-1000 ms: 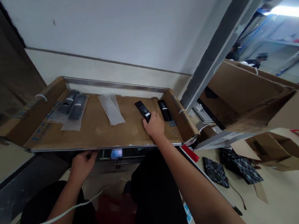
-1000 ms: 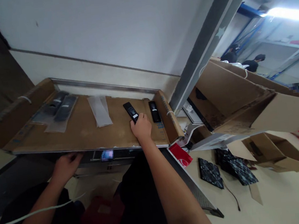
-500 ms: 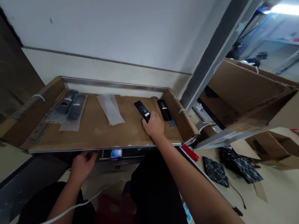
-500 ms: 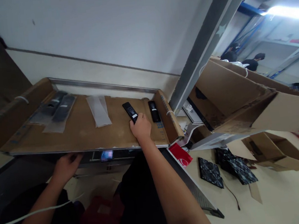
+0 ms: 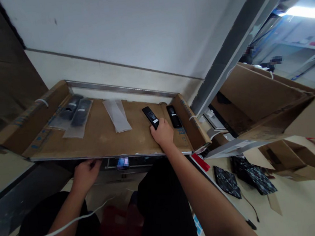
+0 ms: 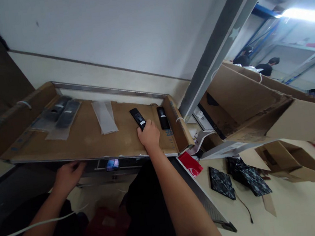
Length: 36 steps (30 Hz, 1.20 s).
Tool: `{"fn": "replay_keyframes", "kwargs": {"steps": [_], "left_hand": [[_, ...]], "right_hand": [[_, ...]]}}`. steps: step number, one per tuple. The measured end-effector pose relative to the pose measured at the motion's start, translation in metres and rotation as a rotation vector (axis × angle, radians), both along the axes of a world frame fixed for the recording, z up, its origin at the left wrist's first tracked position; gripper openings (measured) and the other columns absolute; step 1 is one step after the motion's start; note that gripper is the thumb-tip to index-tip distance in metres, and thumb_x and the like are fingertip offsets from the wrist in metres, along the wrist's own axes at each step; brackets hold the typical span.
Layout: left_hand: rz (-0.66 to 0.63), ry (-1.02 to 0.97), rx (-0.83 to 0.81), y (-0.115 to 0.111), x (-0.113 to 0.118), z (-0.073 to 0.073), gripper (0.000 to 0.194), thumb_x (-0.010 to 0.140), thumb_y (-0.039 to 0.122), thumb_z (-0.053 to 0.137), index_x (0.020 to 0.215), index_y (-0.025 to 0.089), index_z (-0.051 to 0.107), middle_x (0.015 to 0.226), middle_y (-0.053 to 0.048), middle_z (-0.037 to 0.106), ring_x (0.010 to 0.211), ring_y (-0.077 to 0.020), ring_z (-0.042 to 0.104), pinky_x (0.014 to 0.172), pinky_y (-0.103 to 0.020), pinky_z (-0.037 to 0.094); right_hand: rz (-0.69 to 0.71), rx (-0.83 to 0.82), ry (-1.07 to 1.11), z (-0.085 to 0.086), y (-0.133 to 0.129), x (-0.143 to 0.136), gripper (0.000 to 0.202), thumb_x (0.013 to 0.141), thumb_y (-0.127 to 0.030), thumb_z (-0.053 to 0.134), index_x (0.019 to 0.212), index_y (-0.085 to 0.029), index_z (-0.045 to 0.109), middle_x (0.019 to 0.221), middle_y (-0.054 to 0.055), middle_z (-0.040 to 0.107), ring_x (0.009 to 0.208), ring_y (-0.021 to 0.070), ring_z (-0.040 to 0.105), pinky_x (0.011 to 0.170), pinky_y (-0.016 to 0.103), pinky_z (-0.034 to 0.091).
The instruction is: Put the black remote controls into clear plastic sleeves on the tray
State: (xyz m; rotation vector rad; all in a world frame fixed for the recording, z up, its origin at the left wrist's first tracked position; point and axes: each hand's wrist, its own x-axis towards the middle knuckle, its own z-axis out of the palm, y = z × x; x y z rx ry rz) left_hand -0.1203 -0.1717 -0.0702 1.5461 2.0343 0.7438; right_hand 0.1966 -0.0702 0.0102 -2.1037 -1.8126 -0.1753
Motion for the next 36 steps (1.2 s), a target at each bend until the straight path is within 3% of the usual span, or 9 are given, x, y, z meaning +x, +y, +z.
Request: {"fn": "replay_keyframes", "kwargs": {"steps": [7,13,23,30,36], "left_hand": [[-0.045,-0.046,-0.018,0.001,-0.002,-0.008,0.045,0.081,0.057,0.048,0.078,0.021,0.074,0.074,-0.008,0.076,0.078,-0.0274,0.072,0.070,-0.031,0.049],[-0.106,-0.024,0.009,0.004,-0.002,-0.016,0.046,0.082,0.055,0.050,0.098,0.019,0.073,0.094,-0.012,0.078,0.089,-0.0279,0.073,0.076,-0.032,0.050],[-0.167,-0.014,-0.059,0.004,-0.002,-0.019,0.044,0.081,0.055,0.049,0.087,0.020,0.076,0.096,-0.012,0.079,0.098,-0.0316,0.073,0.077,-0.033,0.049],[-0.167,0.024,-0.057,0.005,-0.005,-0.023,0.042,0.081,0.053,0.047,0.076,0.020,0.073,0.091,-0.014,0.078,0.093,-0.0319,0.072,0.076,-0.035,0.048],[-0.173,-0.020,-0.068,0.004,-0.003,-0.022,0.043,0.080,0.058,0.050,0.084,0.021,0.073,0.091,-0.010,0.078,0.089,-0.0286,0.073,0.074,-0.032,0.048]], "right_hand": [[0.001,-0.006,0.008,0.002,-0.001,-0.001,0.033,0.092,-0.043,0.059,0.112,-0.017,0.055,0.112,0.013,0.067,0.103,0.0280,0.066,0.084,0.035,0.050],[-0.002,-0.023,0.009,0.003,-0.001,-0.001,0.032,0.093,-0.042,0.059,0.112,-0.017,0.055,0.114,0.014,0.066,0.104,0.0280,0.065,0.086,0.036,0.050],[-0.007,-0.029,0.000,0.003,-0.001,-0.002,0.033,0.094,-0.044,0.058,0.112,-0.016,0.055,0.113,0.014,0.067,0.104,0.0276,0.066,0.086,0.035,0.049],[0.007,-0.014,0.004,0.001,-0.001,-0.001,0.034,0.093,-0.044,0.058,0.113,-0.016,0.055,0.111,0.015,0.068,0.104,0.0289,0.066,0.086,0.036,0.049],[0.003,-0.031,0.009,0.003,-0.001,-0.001,0.033,0.094,-0.044,0.056,0.113,-0.017,0.055,0.112,0.015,0.068,0.105,0.0288,0.066,0.086,0.036,0.049]]}}
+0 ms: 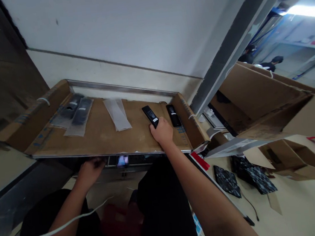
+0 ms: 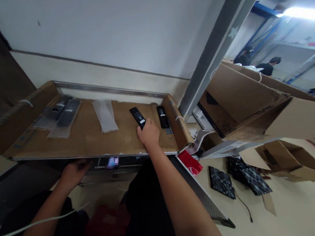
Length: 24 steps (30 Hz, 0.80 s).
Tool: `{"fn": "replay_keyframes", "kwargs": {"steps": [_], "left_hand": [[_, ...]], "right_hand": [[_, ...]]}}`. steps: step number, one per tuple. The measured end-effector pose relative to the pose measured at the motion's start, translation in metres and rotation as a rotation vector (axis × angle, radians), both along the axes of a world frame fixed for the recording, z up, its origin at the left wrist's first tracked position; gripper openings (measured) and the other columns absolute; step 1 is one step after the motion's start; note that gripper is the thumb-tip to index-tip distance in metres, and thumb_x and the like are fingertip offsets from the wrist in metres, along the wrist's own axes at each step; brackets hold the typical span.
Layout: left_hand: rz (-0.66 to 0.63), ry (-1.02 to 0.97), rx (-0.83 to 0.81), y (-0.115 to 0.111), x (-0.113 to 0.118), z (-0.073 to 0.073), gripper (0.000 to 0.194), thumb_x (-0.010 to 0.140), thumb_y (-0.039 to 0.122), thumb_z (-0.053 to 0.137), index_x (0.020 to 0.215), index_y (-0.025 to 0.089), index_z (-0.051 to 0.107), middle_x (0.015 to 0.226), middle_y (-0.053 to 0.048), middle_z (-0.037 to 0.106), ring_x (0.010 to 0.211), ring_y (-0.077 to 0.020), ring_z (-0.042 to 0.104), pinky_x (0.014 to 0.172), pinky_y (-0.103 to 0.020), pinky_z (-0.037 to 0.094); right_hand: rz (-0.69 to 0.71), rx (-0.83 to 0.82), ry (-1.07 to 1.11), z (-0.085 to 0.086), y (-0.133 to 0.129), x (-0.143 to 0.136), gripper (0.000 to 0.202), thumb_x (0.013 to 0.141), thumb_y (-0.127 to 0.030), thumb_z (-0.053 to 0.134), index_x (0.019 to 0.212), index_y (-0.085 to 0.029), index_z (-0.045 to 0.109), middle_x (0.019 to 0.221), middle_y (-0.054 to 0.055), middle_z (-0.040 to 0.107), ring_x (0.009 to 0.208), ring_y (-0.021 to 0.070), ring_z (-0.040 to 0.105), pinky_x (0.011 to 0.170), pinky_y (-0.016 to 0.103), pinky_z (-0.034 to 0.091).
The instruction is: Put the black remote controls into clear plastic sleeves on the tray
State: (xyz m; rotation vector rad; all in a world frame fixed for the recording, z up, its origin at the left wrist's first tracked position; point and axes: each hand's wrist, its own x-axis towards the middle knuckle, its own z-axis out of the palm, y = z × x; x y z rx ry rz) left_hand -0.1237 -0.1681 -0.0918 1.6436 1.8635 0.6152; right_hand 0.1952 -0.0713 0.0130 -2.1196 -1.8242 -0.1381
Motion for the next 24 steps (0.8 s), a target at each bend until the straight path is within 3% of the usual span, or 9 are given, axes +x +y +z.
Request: {"fn": "replay_keyframes", "kwargs": {"steps": [9,14,19,24], "left_hand": [[0.097,0.060,-0.094,0.001,0.000,0.005,0.035,0.071,0.055,0.062,0.079,0.023,0.074,0.084,-0.010,0.078,0.085,-0.0305,0.074,0.071,-0.032,0.050],[0.055,0.058,-0.078,0.001,0.000,0.009,0.040,0.072,0.058,0.058,0.076,0.021,0.073,0.087,-0.011,0.078,0.087,-0.0317,0.074,0.069,-0.032,0.048],[0.037,0.077,-0.059,0.000,0.001,0.013,0.050,0.080,0.063,0.046,0.061,0.023,0.069,0.076,-0.012,0.076,0.082,-0.0317,0.073,0.067,-0.034,0.045],[0.073,-0.005,-0.144,-0.001,0.004,0.017,0.058,0.084,0.064,0.041,0.049,0.024,0.064,0.059,-0.009,0.070,0.067,-0.0271,0.070,0.066,-0.034,0.046]], "right_hand": [[-0.008,-0.006,0.006,0.002,-0.001,-0.001,0.033,0.093,-0.043,0.058,0.112,-0.017,0.055,0.111,0.014,0.069,0.103,0.0282,0.067,0.085,0.036,0.050],[-0.013,-0.011,0.000,0.003,-0.002,-0.001,0.031,0.093,-0.043,0.058,0.111,-0.017,0.055,0.111,0.015,0.069,0.103,0.0279,0.067,0.086,0.035,0.050],[-0.011,-0.009,-0.007,0.002,-0.002,-0.001,0.032,0.093,-0.043,0.059,0.111,-0.017,0.056,0.111,0.015,0.070,0.105,0.0282,0.067,0.087,0.036,0.050],[-0.009,-0.010,-0.011,0.001,-0.001,-0.001,0.032,0.093,-0.043,0.058,0.111,-0.017,0.055,0.110,0.016,0.070,0.103,0.0287,0.067,0.085,0.036,0.050]]}}
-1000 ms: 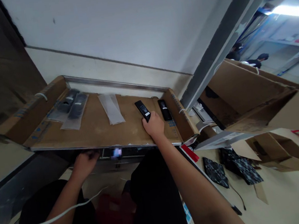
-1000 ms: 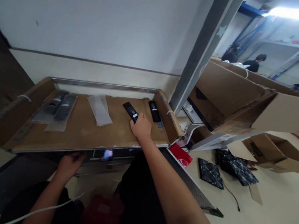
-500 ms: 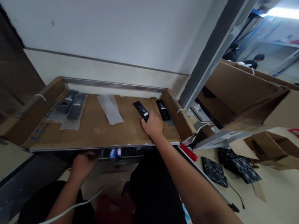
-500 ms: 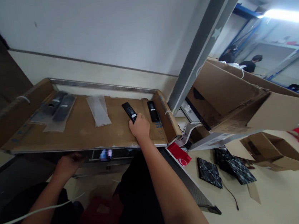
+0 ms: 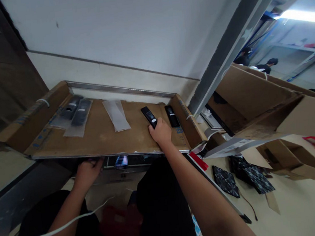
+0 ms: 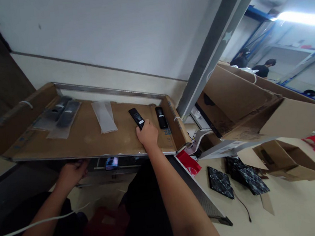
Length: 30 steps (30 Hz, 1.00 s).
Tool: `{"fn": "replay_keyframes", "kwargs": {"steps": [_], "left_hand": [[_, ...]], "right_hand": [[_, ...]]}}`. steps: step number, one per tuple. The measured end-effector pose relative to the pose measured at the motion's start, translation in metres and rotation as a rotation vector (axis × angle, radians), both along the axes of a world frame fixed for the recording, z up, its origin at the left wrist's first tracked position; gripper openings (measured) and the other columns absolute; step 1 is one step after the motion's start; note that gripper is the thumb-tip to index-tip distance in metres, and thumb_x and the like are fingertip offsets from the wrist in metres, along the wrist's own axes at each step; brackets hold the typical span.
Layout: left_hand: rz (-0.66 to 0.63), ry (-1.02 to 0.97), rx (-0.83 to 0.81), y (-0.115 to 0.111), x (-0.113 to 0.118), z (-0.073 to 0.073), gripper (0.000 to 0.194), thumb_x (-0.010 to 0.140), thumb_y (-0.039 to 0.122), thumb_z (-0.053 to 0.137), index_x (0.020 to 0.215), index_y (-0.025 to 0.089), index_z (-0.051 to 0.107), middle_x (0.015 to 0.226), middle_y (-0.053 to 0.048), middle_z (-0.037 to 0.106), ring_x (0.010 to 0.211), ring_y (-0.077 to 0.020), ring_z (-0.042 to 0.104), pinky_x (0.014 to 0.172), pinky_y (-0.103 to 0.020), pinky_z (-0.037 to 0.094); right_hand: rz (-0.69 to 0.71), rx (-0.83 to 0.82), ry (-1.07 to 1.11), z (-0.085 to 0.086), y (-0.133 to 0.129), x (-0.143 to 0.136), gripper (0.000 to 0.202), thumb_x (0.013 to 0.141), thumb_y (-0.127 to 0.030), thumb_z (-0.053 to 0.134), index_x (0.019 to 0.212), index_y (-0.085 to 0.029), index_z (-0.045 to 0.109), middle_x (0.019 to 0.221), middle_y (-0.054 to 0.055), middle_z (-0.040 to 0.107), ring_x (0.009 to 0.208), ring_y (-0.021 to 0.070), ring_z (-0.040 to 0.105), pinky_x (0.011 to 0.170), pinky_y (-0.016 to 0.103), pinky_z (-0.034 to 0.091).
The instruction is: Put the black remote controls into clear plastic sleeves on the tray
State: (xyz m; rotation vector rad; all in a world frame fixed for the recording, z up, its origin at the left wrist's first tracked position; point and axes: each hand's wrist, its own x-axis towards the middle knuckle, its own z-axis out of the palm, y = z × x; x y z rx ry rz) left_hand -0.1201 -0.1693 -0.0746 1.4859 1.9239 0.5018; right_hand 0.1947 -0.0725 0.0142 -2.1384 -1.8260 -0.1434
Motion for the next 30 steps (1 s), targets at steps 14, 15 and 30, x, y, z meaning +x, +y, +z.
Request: {"fn": "replay_keyframes", "kwargs": {"steps": [14,15,30], "left_hand": [[-0.017,-0.122,0.218,0.000,0.003,-0.012,0.032,0.074,0.039,0.047,0.084,0.022,0.073,0.090,-0.007,0.078,0.086,-0.0251,0.072,0.081,-0.032,0.050],[-0.031,-0.098,0.212,0.000,0.003,-0.011,0.032,0.074,0.038,0.046,0.081,0.023,0.073,0.090,-0.006,0.078,0.087,-0.0256,0.071,0.082,-0.032,0.050],[-0.067,-0.063,0.185,0.002,0.000,-0.016,0.026,0.065,0.028,0.047,0.066,0.024,0.072,0.078,-0.004,0.077,0.083,-0.0264,0.070,0.077,-0.033,0.048]], "right_hand": [[0.004,0.003,0.012,0.000,0.000,0.000,0.031,0.093,-0.042,0.058,0.110,-0.017,0.055,0.110,0.015,0.070,0.103,0.0281,0.067,0.086,0.035,0.049],[0.005,0.003,0.012,0.000,0.000,0.000,0.031,0.093,-0.042,0.058,0.110,-0.017,0.055,0.110,0.015,0.070,0.103,0.0282,0.067,0.086,0.036,0.049],[0.008,0.002,0.014,-0.002,0.001,0.001,0.033,0.094,-0.045,0.056,0.112,-0.017,0.056,0.111,0.016,0.070,0.103,0.0289,0.067,0.087,0.036,0.049]]}}
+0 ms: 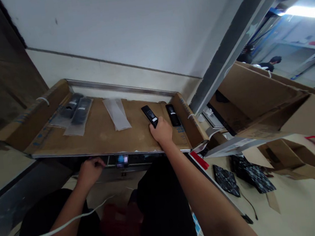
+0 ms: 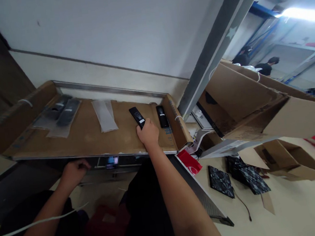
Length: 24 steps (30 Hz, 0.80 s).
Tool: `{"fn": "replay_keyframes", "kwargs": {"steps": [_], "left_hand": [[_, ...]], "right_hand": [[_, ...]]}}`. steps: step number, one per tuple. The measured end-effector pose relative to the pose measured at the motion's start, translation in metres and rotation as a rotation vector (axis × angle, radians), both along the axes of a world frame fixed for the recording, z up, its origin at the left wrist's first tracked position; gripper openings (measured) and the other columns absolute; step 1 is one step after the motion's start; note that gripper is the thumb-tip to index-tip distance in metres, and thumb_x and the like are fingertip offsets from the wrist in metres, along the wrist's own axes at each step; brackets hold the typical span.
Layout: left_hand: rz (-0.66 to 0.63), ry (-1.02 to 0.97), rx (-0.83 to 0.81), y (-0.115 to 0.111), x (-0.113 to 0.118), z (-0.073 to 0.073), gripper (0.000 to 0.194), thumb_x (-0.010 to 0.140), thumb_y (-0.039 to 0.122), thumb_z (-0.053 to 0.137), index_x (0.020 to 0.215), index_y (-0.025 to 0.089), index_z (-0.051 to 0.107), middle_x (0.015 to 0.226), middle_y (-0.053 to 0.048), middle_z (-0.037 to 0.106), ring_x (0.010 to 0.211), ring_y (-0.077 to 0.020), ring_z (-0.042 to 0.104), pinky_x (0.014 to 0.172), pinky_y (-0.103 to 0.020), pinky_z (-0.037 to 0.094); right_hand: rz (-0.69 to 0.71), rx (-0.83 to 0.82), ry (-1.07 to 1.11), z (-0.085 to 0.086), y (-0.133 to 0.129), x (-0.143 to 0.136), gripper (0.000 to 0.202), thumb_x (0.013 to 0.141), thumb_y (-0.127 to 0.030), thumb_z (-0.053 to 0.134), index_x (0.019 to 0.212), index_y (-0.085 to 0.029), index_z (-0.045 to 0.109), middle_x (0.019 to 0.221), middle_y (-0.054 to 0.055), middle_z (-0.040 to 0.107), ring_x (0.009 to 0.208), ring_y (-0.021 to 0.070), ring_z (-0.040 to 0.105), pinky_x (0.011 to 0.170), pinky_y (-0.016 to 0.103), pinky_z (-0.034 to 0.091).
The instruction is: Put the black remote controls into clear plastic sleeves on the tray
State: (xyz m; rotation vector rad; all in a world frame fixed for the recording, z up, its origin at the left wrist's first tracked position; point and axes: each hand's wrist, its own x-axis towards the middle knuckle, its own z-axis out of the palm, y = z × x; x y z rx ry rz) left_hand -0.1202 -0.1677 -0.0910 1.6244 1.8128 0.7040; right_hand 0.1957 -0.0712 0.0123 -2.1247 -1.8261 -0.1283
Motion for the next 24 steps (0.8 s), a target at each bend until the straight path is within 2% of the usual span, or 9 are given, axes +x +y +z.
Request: {"fn": "replay_keyframes", "kwargs": {"steps": [5,9,15,24], "left_hand": [[0.042,0.003,-0.010,-0.001,0.001,0.001,0.028,0.069,0.032,0.049,0.074,0.023,0.075,0.073,-0.003,0.074,0.073,-0.0244,0.067,0.070,-0.032,0.046],[0.039,0.018,-0.019,-0.001,0.005,0.007,0.024,0.067,0.032,0.050,0.066,0.023,0.072,0.071,-0.004,0.073,0.075,-0.0247,0.067,0.070,-0.031,0.046],[0.024,0.035,-0.049,-0.002,0.007,0.011,0.026,0.065,0.031,0.048,0.066,0.022,0.073,0.070,-0.004,0.073,0.074,-0.0250,0.067,0.071,-0.031,0.045],[0.015,0.022,-0.019,0.000,0.004,0.001,0.025,0.061,0.026,0.046,0.064,0.023,0.071,0.071,-0.004,0.073,0.075,-0.0253,0.068,0.072,-0.031,0.046]], "right_hand": [[-0.014,-0.002,-0.008,0.001,0.000,-0.001,0.034,0.094,-0.046,0.057,0.112,-0.017,0.056,0.110,0.015,0.070,0.102,0.0288,0.067,0.086,0.036,0.050],[-0.016,-0.018,-0.006,0.002,-0.001,-0.001,0.035,0.094,-0.045,0.057,0.113,-0.016,0.056,0.111,0.015,0.070,0.103,0.0284,0.067,0.087,0.036,0.050],[-0.016,-0.021,-0.006,0.002,-0.001,-0.001,0.034,0.095,-0.045,0.056,0.113,-0.016,0.056,0.111,0.016,0.070,0.104,0.0284,0.067,0.087,0.036,0.050],[-0.017,-0.006,-0.019,0.002,-0.001,-0.001,0.035,0.093,-0.046,0.057,0.112,-0.017,0.057,0.109,0.015,0.070,0.103,0.0288,0.068,0.086,0.035,0.050]]}}
